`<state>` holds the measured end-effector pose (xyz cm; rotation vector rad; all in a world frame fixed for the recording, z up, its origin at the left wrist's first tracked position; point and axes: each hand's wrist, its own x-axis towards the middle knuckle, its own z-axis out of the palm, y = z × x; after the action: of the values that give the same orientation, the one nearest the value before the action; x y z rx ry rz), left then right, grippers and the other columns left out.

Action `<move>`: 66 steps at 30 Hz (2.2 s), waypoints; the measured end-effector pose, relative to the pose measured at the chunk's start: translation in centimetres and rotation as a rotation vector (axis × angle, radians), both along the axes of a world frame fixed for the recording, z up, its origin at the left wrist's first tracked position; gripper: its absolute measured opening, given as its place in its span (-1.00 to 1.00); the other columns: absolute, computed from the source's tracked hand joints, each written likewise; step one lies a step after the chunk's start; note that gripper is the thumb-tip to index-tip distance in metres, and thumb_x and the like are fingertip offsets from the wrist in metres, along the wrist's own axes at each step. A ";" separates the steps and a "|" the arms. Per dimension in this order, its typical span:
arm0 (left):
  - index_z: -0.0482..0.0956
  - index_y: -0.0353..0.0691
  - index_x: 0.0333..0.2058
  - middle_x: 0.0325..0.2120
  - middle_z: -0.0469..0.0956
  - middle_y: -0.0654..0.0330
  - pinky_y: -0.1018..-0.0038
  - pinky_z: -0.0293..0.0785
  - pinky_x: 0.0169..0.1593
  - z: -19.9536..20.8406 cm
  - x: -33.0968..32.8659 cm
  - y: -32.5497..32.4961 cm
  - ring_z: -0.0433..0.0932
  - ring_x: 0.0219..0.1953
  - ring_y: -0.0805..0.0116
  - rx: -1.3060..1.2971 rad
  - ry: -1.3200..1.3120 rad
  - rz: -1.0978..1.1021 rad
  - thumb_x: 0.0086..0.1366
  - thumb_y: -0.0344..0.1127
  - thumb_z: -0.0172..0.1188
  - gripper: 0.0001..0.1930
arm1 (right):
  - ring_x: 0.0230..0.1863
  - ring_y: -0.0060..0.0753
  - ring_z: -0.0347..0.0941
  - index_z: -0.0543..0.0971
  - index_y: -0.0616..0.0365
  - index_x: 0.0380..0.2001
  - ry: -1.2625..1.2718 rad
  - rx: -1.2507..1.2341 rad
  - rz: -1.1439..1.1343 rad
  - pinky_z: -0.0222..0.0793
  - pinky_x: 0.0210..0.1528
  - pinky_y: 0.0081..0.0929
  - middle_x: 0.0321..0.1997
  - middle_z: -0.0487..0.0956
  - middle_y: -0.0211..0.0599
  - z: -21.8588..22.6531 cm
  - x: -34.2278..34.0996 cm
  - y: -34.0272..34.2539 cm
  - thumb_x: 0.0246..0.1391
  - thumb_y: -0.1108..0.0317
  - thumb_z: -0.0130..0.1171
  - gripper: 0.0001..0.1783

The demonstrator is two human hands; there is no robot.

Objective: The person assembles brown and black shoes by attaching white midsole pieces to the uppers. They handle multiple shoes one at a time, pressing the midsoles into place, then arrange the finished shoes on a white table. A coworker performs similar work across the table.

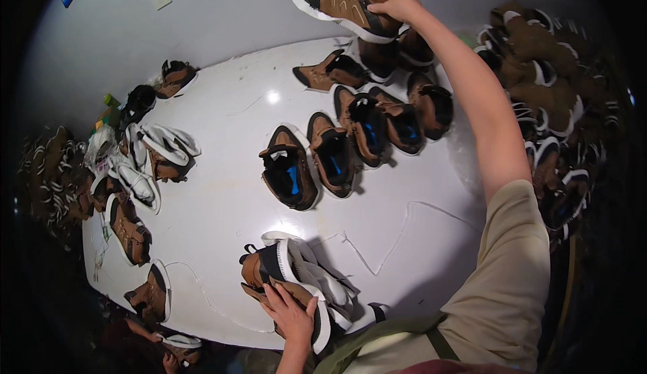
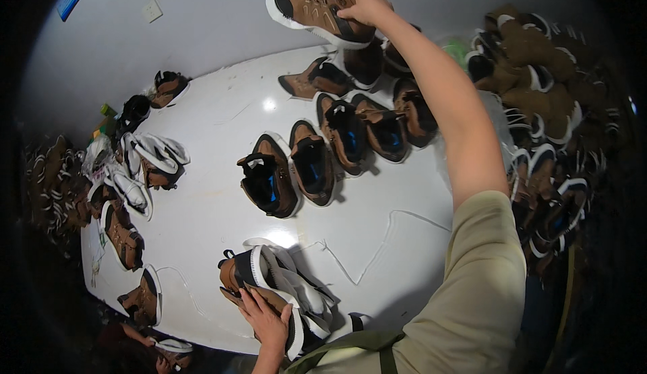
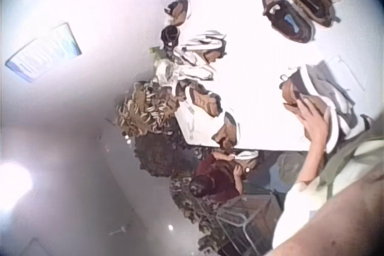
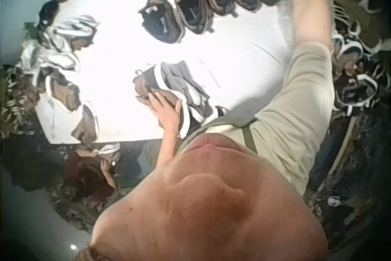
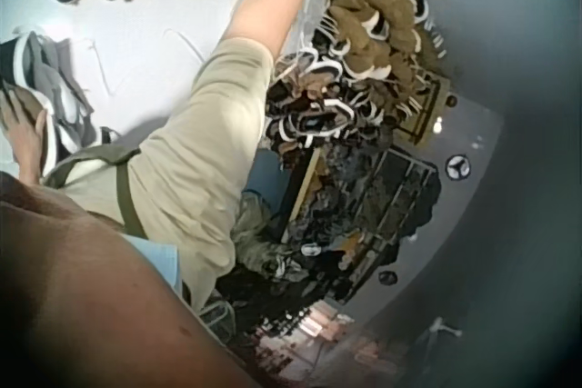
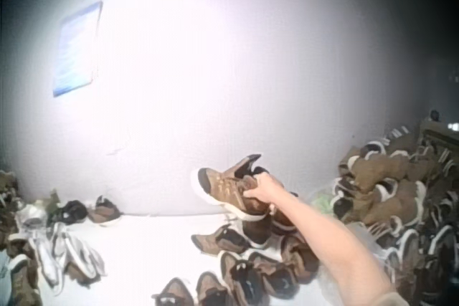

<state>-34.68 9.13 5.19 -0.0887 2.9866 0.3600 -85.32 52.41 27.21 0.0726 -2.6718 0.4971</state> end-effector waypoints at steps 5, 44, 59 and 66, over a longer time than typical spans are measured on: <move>0.01 -0.56 0.25 0.31 -0.17 -0.36 -0.20 -0.15 0.30 -0.2 0.0 -0.2 -0.13 0.36 -0.21 0.013 0.086 -0.035 0.10 0.12 0.27 0.01 | -0.21 -0.43 0.49 0.58 0.32 -0.17 -0.089 -0.449 0.156 0.39 -0.09 -0.43 -0.22 0.62 -0.21 1.8 12.6 2.2 -0.10 0.24 0.38 -0.55; -0.07 -0.43 0.30 0.33 -0.19 -0.31 -0.10 -0.18 0.34 0.6 0.0 0.1 -0.11 0.34 -0.28 0.019 0.039 0.021 0.09 0.07 0.29 0.02 | -0.35 -0.52 0.56 0.64 0.19 -0.40 -0.776 -0.818 0.562 0.45 -0.30 -0.53 -0.48 0.61 -0.40 -11.4 21.5 -7.6 0.01 0.42 0.20 -0.90; 0.02 -0.59 0.21 0.24 -0.08 -0.41 -0.24 -0.11 0.28 -0.7 0.4 0.2 -0.08 0.32 -0.34 -0.106 -0.002 -0.028 0.01 0.09 0.36 0.05 | 0.10 0.01 0.42 0.46 0.01 0.04 -0.472 0.260 0.043 0.37 0.05 -0.08 0.03 0.53 -0.09 -24.8 -6.0 -4.5 0.09 0.07 0.16 -0.53; 0.07 -0.56 0.22 0.27 -0.08 -0.38 -0.20 -0.11 0.29 -0.5 0.4 0.4 -0.08 0.34 -0.27 -0.116 0.029 -0.023 0.03 0.10 0.34 0.01 | 0.05 0.07 0.44 0.49 0.06 0.06 -0.024 -0.005 0.095 0.36 0.07 -0.16 -0.02 0.55 0.04 -16.3 -4.2 -0.9 0.10 0.03 0.14 -0.49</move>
<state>-34.33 9.58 4.70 -0.0606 3.0327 0.1863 -89.56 51.53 10.95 0.1940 -2.6999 0.5376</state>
